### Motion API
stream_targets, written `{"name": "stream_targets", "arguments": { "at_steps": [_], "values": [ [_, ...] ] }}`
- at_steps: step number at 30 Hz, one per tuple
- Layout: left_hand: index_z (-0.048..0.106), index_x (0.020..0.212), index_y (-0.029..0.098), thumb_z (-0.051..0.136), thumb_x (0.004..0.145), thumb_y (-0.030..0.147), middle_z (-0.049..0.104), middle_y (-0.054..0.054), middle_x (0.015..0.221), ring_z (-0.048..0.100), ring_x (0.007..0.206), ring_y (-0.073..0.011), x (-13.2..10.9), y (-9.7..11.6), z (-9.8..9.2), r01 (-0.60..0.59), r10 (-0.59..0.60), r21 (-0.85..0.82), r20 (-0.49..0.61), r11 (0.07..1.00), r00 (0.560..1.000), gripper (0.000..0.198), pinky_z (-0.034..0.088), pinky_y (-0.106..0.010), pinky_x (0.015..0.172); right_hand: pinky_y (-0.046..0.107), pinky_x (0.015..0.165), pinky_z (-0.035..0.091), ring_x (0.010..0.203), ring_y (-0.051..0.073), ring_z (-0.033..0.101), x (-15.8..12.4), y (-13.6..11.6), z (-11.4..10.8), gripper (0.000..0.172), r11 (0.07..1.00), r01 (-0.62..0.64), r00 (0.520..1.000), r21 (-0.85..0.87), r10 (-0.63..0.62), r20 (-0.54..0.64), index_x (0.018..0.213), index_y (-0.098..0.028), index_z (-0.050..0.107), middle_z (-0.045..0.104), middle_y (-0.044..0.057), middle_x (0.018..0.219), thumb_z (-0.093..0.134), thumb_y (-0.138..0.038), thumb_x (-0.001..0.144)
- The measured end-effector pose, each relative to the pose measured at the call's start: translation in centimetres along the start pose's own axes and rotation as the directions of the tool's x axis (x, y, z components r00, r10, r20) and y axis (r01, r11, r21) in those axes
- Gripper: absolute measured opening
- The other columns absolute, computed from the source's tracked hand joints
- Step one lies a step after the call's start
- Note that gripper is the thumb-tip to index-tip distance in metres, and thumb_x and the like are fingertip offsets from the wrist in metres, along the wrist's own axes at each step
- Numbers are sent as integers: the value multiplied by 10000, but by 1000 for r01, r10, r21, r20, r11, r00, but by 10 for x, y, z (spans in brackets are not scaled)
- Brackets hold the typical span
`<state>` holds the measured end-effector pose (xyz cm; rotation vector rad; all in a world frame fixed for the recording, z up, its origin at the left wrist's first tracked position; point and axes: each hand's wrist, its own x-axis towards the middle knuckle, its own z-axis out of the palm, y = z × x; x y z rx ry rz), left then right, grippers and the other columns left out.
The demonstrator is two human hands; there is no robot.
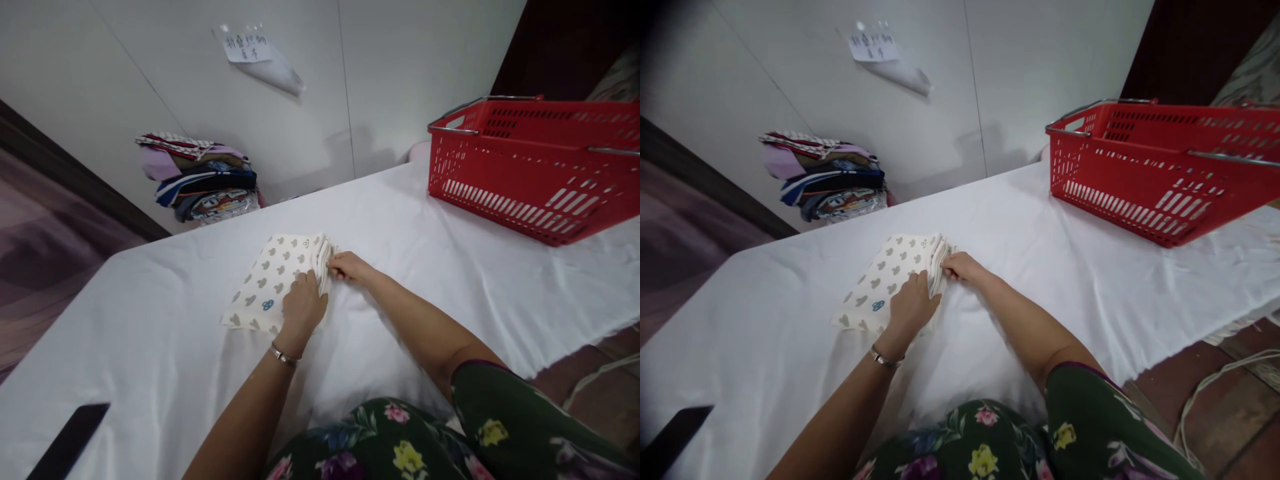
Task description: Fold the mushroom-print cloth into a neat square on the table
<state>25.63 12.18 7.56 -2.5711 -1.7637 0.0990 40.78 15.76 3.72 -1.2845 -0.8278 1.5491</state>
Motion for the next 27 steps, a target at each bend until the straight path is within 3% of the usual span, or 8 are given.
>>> {"name": "stream_targets", "arguments": {
  "at_steps": [3,7,14,20,24,27],
  "values": [
    [464,1122,168,423,839,237,547,-119,1081,582,909,-238,4,-3,-9,-17,17,26,-13,1000,1000,295,468,-340,701,161,310,196,324,40,412,-3,0,3,196,1000,-11,1000,29,11,-1,601,-149,523,512,-57,432,554,-106,790],
    [477,1096,179,381,847,192,544,-102,1033,576,904,-228,4,-8,-17,-17,20,47,-52,999,998,267,467,-333,699,155,328,263,379,49,490,-1,1,7,113,992,-7,1000,126,8,-11,717,-133,577,588,-26,557,541,-128,824],
    [501,1086,178,298,864,109,535,-117,1035,539,945,-229,0,1,9,-85,92,98,-72,992,993,309,472,-316,682,163,364,320,458,78,554,6,5,5,155,978,21,999,209,-13,-44,692,-114,590,603,17,591,535,-171,825],
    [475,1105,193,385,852,186,523,-107,1060,537,961,-232,2,-1,8,-82,85,46,-56,996,995,268,475,-323,701,151,371,297,449,54,494,9,5,0,66,974,141,981,178,-113,-158,747,-127,638,582,-16,570,574,-125,763],
    [444,1124,187,490,826,321,517,-107,1079,527,987,-247,8,-2,4,-70,70,7,-66,998,995,329,472,-331,702,147,398,363,506,67,521,14,5,-4,99,983,148,953,110,-111,-283,805,-132,646,592,-8,632,571,-102,748],
    [448,1119,180,487,836,331,521,-109,1074,525,1002,-248,11,-2,5,-84,84,-7,-77,996,994,322,465,-329,719,152,413,397,548,76,547,15,5,-7,161,982,149,950,113,-111,-293,899,-129,639,620,14,722,575,-109,752]
  ]
}}
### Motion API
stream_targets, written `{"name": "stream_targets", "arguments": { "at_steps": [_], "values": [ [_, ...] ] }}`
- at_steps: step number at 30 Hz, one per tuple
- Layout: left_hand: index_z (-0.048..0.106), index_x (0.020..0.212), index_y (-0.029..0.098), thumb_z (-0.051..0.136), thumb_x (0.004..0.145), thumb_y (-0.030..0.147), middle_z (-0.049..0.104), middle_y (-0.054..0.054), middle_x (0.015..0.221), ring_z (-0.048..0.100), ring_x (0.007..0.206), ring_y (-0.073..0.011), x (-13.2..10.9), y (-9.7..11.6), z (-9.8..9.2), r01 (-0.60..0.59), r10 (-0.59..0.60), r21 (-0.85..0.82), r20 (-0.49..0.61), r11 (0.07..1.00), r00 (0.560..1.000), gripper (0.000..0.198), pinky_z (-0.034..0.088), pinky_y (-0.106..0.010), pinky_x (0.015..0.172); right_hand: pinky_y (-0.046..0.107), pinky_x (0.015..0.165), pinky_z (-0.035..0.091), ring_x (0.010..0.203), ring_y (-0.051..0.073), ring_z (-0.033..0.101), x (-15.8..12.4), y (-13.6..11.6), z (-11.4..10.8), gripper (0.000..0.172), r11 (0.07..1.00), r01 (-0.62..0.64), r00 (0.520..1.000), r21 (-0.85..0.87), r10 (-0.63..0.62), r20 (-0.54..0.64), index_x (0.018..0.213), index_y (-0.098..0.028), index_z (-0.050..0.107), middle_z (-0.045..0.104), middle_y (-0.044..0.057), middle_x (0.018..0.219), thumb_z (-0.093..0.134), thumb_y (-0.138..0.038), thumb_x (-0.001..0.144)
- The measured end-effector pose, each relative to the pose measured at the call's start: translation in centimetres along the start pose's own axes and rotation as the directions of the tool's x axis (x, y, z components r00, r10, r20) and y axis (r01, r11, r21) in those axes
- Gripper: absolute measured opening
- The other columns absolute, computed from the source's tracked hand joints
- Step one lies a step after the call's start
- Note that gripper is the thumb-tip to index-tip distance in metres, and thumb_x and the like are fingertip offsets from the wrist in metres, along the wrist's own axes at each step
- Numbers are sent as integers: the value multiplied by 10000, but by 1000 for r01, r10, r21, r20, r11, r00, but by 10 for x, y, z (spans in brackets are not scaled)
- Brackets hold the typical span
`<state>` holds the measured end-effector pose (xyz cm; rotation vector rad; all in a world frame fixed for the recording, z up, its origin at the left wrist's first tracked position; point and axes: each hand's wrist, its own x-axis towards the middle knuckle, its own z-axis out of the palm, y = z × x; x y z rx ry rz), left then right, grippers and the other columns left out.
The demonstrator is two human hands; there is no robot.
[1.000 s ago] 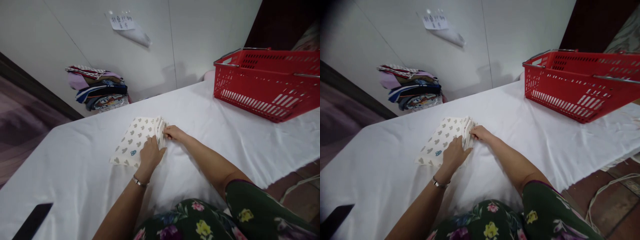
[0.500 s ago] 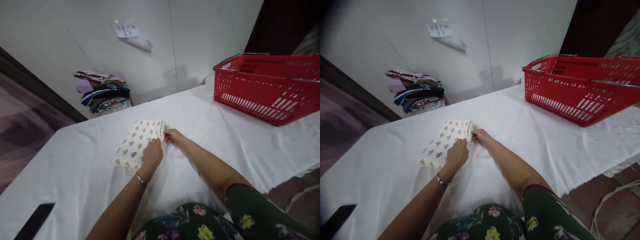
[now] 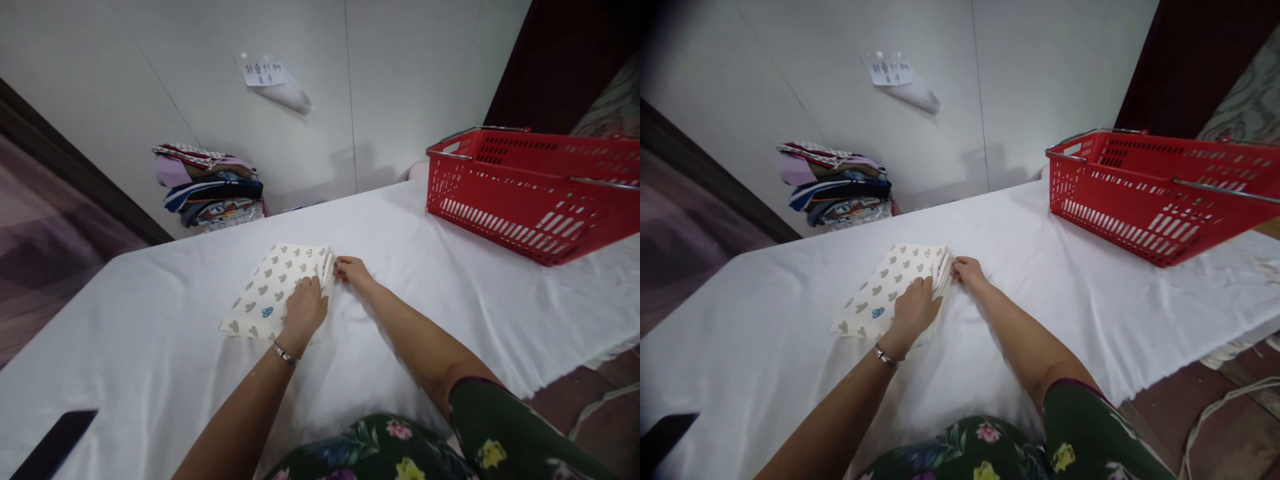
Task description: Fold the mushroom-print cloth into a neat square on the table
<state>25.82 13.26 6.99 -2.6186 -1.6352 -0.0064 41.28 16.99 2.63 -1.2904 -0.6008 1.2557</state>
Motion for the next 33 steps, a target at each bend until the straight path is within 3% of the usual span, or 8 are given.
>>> {"name": "stream_targets", "arguments": {
  "at_steps": [3,7,13,18,22,26,29,33],
  "values": [
    [454,1125,176,439,864,290,522,-111,1076,528,999,-241,0,0,3,-9,9,-2,-16,1000,1000,286,464,-325,712,168,429,423,569,84,562,0,-3,0,411,1000,5,1000,21,-5,27,1158,-124,564,641,27,799,588,-105,748],
    [452,1147,179,402,885,263,515,-114,1089,520,1001,-236,-1,0,5,-10,10,-5,-9,1000,1000,280,466,-331,710,181,410,394,540,91,542,5,-5,2,760,996,9,996,85,-16,83,1428,-129,291,627,-3,748,601,-103,734],
    [460,1155,159,437,875,272,516,-114,1071,523,980,-239,-2,0,5,-19,19,-7,-26,1000,999,303,466,-333,705,177,439,380,622,96,556,12,1,2,737,984,121,992,131,-123,8,1412,-164,355,635,3,824,628,-203,728],
    [478,1140,156,451,859,254,516,-124,1078,506,1004,-256,-1,4,7,-29,28,-24,-30,999,999,298,467,-340,703,215,440,368,619,113,578,14,6,-10,610,980,151,985,-128,-160,-64,1331,-180,468,639,76,1071,600,-269,742],
    [505,1115,137,443,847,209,527,-129,1054,515,972,-260,0,6,11,-36,34,-25,-53,999,998,285,468,-342,685,298,719,491,869,167,598,11,4,-12,424,787,352,883,-507,-459,-98,1188,-166,574,607,87,1169,514,-243,775],
    [511,1119,132,488,834,248,531,-133,1063,517,985,-268,-2,8,10,-44,40,-73,-64,996,997,308,466,-355,709,349,998,380,1225,212,444,7,-9,6,424,454,531,758,-716,-631,162,1214,-158,551,520,101,1317,481,-290,817],
    [518,1131,150,525,827,398,539,-131,1095,519,1021,-281,-7,4,2,-41,38,-150,-25,988,999,392,462,-372,750,369,1050,321,1280,235,399,11,-21,24,510,324,466,821,-823,-505,266,1308,-155,464,465,112,1381,481,-360,842],
    [579,1041,188,455,861,490,589,-97,1054,560,980,-247,-16,-18,-9,-101,88,-255,-60,962,994,373,460,-354,768,405,973,386,1178,289,505,26,-29,38,509,252,267,941,-930,-277,195,1263,-154,503,565,144,1255,527,-388,812]
  ]
}}
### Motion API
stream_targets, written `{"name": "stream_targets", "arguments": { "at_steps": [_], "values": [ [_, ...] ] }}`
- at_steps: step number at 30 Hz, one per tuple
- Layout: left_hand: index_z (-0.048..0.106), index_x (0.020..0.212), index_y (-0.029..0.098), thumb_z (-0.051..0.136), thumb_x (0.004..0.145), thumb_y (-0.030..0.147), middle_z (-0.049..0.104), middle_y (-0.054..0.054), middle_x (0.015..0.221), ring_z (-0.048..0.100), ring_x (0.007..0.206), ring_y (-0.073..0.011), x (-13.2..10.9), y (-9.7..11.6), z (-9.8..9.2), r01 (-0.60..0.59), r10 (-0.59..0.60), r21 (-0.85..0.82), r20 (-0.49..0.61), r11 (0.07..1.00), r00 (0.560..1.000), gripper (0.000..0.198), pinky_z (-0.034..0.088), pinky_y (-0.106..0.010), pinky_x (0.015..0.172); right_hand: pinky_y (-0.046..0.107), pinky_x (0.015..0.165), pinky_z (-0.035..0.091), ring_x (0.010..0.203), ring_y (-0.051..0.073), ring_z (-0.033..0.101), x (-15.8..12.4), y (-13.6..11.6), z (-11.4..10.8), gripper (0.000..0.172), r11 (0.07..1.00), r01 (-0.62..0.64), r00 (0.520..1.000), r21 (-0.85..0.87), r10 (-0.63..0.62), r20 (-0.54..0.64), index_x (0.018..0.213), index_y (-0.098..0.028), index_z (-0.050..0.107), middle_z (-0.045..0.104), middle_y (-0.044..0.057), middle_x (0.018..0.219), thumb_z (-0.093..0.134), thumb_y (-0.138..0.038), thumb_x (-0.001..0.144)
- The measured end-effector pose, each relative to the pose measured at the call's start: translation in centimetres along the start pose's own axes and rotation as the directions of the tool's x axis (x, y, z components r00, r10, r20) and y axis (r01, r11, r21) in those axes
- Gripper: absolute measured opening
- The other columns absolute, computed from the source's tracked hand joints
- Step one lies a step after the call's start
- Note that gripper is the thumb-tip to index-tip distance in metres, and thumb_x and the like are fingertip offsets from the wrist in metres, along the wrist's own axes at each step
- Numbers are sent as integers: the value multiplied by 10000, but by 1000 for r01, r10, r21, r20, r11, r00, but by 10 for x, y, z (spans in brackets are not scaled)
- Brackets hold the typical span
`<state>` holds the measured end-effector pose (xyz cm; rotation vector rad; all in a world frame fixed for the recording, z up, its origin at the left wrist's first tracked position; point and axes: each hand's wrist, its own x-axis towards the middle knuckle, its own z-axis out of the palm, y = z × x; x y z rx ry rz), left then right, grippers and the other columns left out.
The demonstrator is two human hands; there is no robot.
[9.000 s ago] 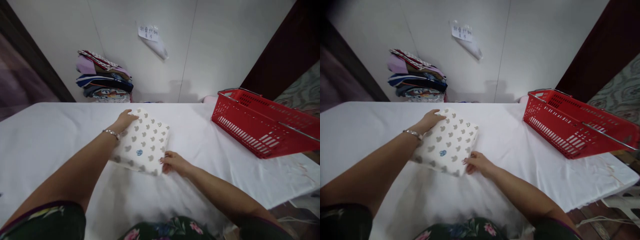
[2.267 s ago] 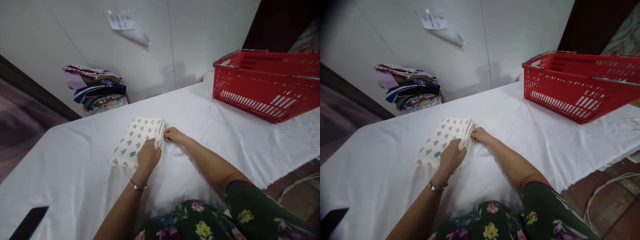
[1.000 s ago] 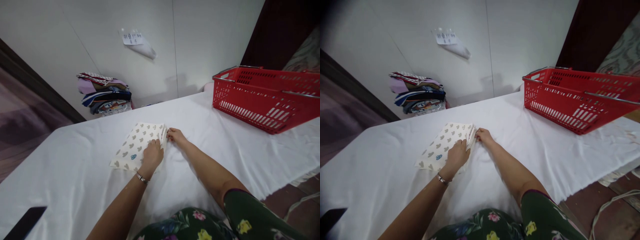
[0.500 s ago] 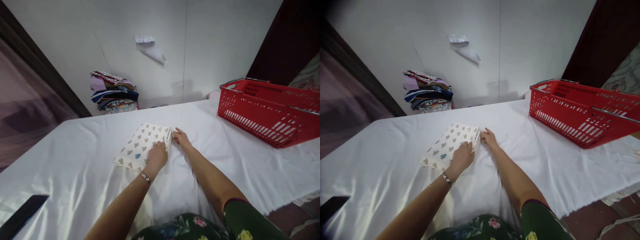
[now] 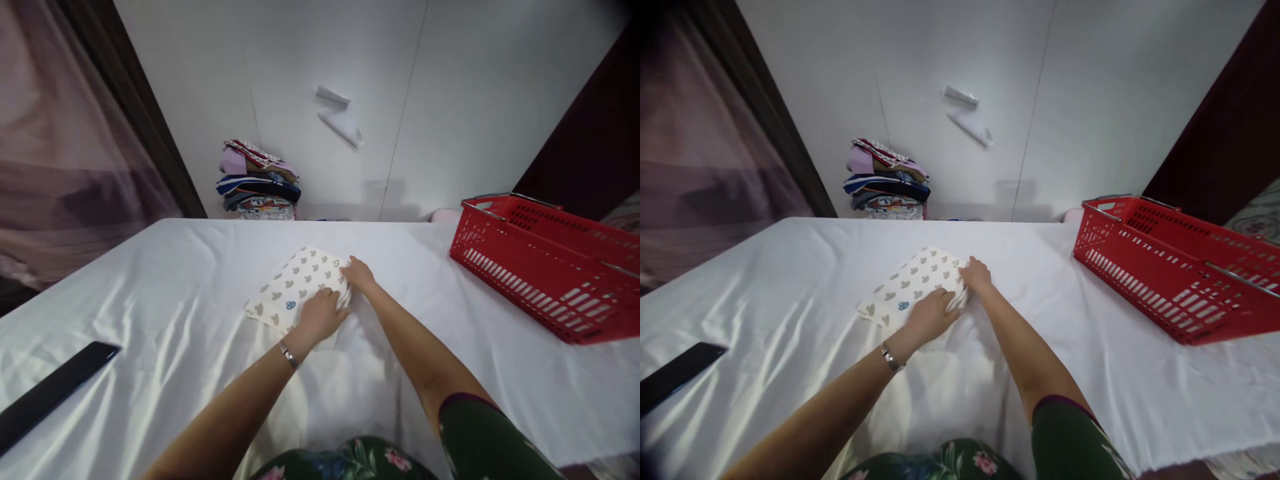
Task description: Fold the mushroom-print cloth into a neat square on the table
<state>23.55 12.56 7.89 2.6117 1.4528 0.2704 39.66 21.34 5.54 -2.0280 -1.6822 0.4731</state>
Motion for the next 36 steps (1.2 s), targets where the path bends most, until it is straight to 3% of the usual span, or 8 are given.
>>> {"name": "stream_targets", "arguments": {
  "at_steps": [6,13,18,22,25,28,33,36],
  "values": [
    [574,1147,158,464,877,446,563,-139,1257,458,1201,-296,-17,-55,5,32,-4,94,-281,995,960,411,339,-459,1003,332,944,403,1127,245,536,6,9,4,378,1000,26,998,5,-26,-52,1143,-184,591,596,109,1188,524,-339,805],
    [565,1193,165,410,894,450,530,-132,1326,403,1280,-300,-24,-72,26,96,-82,39,-272,995,959,441,260,-506,1071,303,838,463,964,219,617,6,30,6,311,998,7,997,61,-2,-81,1047,-175,643,673,66,1017,537,-336,803],
    [578,1173,192,411,897,418,519,-108,1345,368,1313,-276,-28,-83,9,65,-69,-21,-324,998,944,394,253,-493,1082,341,994,378,1174,226,504,-8,21,-6,391,994,92,979,58,-79,-190,1188,-171,584,568,100,1260,493,-333,844],
    [558,1207,186,433,880,417,481,-125,1377,333,1329,-310,-29,-103,7,214,-206,-23,-389,977,898,419,210,-539,1084,390,1085,279,1286,220,398,-71,-1,3,427,884,468,857,8,-451,-250,1266,-174,537,502,113,1350,455,-358,889],
    [537,1231,185,440,869,434,473,-133,1381,367,1304,-312,-28,-111,14,274,-255,-4,-377,962,890,450,226,-533,1073,479,1118,181,1350,244,314,-125,-12,22,574,722,691,721,-23,-686,98,1394,-236,391,416,93,1435,485,-473,879],
    [536,1231,194,440,866,431,472,-130,1382,384,1291,-296,-29,-110,18,263,-238,11,-387,965,891,446,234,-509,1074,521,1129,99,1396,270,207,-154,-12,32,669,680,732,666,-33,-705,242,1435,-213,320,307,120,1491,442,-564,879],
    [561,1203,205,433,861,438,520,-113,1342,457,1239,-270,-30,-115,4,298,-322,-121,-333,947,886,432,317,-447,1043,511,1123,160,1378,260,264,-144,-4,18,596,710,703,680,43,-688,252,1371,-212,433,365,110,1464,467,-546,879],
    [543,1227,182,416,847,499,573,-128,1275,538,1152,-278,-30,-131,-7,456,-508,-251,-216,854,834,512,410,-399,950,441,1105,251,1348,229,329,-114,1,1,429,796,604,792,48,-606,80,1259,-219,559,456,90,1406,476,-441,902]
  ]
}}
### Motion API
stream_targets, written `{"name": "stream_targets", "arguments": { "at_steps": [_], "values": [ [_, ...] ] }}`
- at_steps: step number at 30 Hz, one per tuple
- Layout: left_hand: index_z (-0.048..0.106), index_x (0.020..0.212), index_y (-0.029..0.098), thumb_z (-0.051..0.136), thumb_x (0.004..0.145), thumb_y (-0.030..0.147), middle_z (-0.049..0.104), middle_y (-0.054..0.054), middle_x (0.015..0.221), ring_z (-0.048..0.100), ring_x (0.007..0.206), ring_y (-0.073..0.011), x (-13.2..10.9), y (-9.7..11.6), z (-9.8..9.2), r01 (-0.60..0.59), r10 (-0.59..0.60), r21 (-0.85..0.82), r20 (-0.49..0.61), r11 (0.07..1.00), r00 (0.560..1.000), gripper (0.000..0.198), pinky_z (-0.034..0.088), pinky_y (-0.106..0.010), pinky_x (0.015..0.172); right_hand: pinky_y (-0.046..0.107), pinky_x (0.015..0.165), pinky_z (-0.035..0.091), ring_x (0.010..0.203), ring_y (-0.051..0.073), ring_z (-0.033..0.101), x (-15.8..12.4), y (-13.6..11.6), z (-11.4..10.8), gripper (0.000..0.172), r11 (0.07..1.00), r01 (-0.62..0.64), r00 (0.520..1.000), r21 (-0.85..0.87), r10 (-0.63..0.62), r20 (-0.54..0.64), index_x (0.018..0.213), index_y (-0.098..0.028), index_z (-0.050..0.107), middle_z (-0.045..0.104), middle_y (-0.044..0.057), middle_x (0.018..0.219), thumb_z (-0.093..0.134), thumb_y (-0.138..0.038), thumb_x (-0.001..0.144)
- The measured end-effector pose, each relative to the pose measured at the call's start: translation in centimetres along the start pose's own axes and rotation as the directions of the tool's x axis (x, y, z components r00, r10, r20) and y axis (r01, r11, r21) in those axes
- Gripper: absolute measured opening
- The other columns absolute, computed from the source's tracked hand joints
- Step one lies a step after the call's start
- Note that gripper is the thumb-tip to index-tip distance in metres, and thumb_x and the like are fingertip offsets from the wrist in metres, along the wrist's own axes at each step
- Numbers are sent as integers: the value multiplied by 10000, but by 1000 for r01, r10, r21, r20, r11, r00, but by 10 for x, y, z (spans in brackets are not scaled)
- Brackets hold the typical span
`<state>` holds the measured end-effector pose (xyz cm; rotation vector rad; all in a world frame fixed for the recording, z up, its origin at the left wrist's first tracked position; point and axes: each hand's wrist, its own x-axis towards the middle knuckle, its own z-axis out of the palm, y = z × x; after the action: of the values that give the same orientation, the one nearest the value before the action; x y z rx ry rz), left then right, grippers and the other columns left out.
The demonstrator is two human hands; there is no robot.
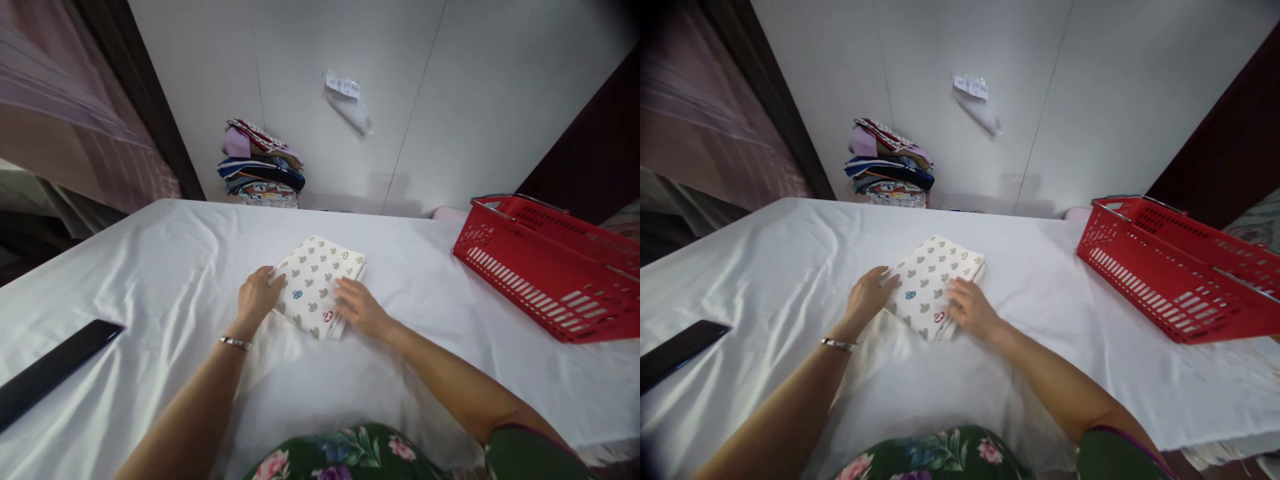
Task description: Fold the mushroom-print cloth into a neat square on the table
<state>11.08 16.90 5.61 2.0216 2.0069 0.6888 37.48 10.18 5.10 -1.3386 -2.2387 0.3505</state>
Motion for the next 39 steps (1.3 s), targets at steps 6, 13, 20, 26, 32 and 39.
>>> {"name": "stream_targets", "arguments": {
  "at_steps": [6,13,20,26,32,39],
  "values": [
    [628,1051,181,489,724,632,671,-119,1079,615,994,-293,26,-18,-13,199,-184,-20,298,980,937,575,459,-355,794,379,1066,313,1280,242,420,70,53,-33,467,899,-436,900,-48,436,-21,1291,-169,517,487,112,1373,548,-312,847],
    [635,827,154,602,645,536,692,-108,949,641,845,-263,37,-16,-15,132,-111,-21,426,991,898,424,458,-308,676,293,762,502,916,238,650,106,85,-40,333,783,-620,765,42,592,252,996,-178,681,710,66,987,713,-302,689],
    [647,997,194,620,663,440,697,-61,949,639,864,-245,81,-25,-36,2,-8,25,229,1000,974,416,455,-298,706,238,554,496,762,180,647,68,72,-26,599,631,-702,712,330,620,328,1237,-183,550,685,82,1013,708,-339,680],
    [572,1179,161,538,779,432,601,-115,1222,567,1084,-258,89,-46,-16,77,-80,32,103,997,991,485,428,-325,904,255,621,507,794,173,637,44,63,-6,622,698,-648,761,305,612,217,1333,-213,462,645,75,1099,570,-483,784],
    [607,1084,188,471,850,436,606,-88,1155,557,1057,-231,10,-41,-27,-181,168,-55,-179,982,969,367,436,-351,924,359,827,495,1033,225,568,22,60,-16,388,935,-298,914,190,337,-227,1170,-213,604,603,91,1180,509,-395,840],
    [670,977,237,499,859,433,635,-68,1046,579,954,-213,-58,-22,-27,-453,453,-10,23,892,891,286,452,-359,859,454,964,395,1111,244,515,19,46,-18,257,990,139,990,-32,-139,0,1077,-259,663,623,71,1153,507,-281,873]
  ]
}}
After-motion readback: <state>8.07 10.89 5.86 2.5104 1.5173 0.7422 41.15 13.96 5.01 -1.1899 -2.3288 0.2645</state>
